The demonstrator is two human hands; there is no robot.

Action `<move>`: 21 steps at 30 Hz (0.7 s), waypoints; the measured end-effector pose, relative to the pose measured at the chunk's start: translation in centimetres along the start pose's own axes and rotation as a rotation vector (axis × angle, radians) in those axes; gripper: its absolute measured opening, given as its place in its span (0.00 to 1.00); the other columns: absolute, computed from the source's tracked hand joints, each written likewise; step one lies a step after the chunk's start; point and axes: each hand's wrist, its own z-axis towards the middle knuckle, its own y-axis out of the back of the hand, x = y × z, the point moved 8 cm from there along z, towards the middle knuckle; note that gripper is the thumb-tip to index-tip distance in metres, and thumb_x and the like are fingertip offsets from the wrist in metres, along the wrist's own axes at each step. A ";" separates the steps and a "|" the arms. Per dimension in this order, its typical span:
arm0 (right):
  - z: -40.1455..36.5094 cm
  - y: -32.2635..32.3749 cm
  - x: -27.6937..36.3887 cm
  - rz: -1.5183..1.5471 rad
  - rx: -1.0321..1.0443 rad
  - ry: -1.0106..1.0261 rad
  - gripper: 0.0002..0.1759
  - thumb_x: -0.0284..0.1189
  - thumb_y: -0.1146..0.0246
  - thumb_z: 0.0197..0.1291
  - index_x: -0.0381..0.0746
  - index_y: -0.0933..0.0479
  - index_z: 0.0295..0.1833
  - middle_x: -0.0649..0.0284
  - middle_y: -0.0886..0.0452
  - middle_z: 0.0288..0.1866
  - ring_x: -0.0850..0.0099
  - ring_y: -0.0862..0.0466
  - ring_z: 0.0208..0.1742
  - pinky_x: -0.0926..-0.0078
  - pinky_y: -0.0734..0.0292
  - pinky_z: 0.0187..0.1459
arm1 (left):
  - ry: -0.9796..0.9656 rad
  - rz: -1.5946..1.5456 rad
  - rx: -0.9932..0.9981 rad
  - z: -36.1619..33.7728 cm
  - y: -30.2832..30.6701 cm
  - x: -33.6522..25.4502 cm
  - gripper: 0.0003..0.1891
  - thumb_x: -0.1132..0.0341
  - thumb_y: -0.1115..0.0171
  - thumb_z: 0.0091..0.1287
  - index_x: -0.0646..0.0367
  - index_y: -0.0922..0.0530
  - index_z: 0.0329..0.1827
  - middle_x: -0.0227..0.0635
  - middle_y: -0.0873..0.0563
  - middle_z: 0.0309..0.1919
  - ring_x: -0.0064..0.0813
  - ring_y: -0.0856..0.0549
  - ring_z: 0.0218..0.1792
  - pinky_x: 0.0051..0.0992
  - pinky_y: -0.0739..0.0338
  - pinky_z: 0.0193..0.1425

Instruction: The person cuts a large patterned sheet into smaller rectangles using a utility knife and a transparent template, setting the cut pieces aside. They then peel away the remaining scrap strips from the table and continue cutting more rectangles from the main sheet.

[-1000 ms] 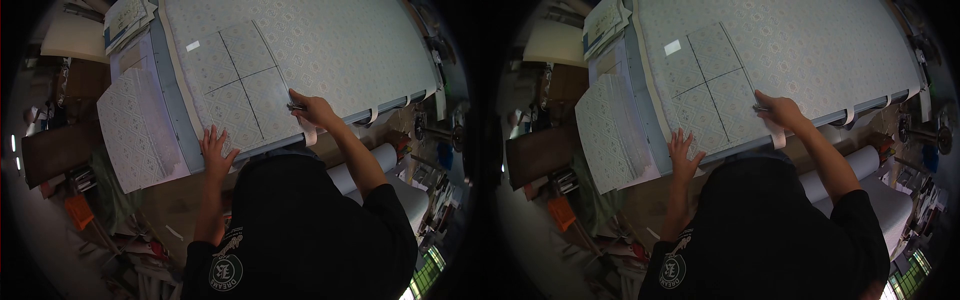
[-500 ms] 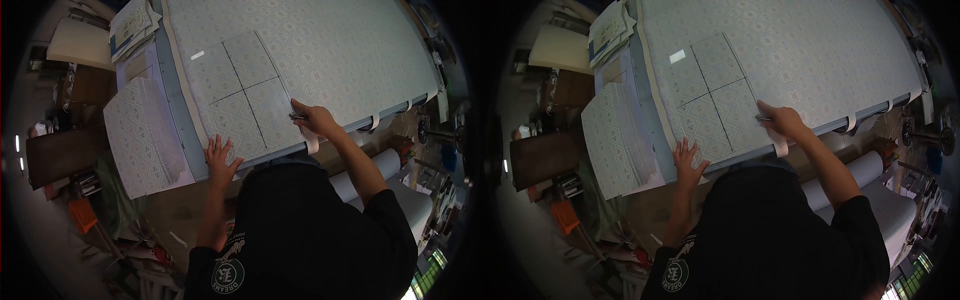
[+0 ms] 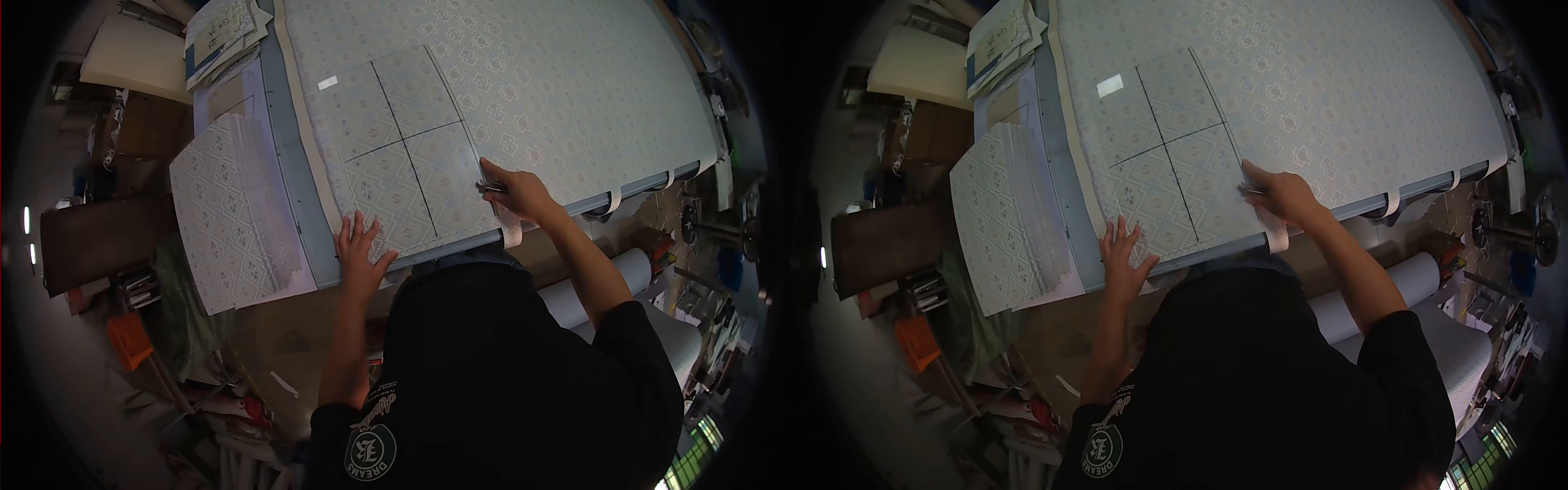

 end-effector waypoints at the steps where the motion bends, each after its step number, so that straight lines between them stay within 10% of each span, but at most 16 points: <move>1: 0.0 0.1 0.0 0.004 -0.014 0.017 0.44 0.45 0.27 0.63 0.56 0.37 0.82 0.51 0.11 0.44 0.48 0.12 0.44 0.56 0.18 0.47 | 0.007 -0.003 0.007 0.0 0.0 0.0 0.39 0.54 0.19 0.56 0.54 0.22 0.72 0.41 0.38 0.84 0.52 0.44 0.83 0.60 0.58 0.84; 21: 0.0 -0.1 0.0 0.004 -0.020 -0.009 0.44 0.43 0.27 0.64 0.54 0.37 0.82 0.53 0.11 0.44 0.51 0.11 0.44 0.59 0.18 0.48 | 0.000 -0.020 -0.010 0.1 -0.1 0.4 0.39 0.53 0.20 0.57 0.52 0.22 0.72 0.39 0.37 0.83 0.50 0.44 0.83 0.59 0.58 0.84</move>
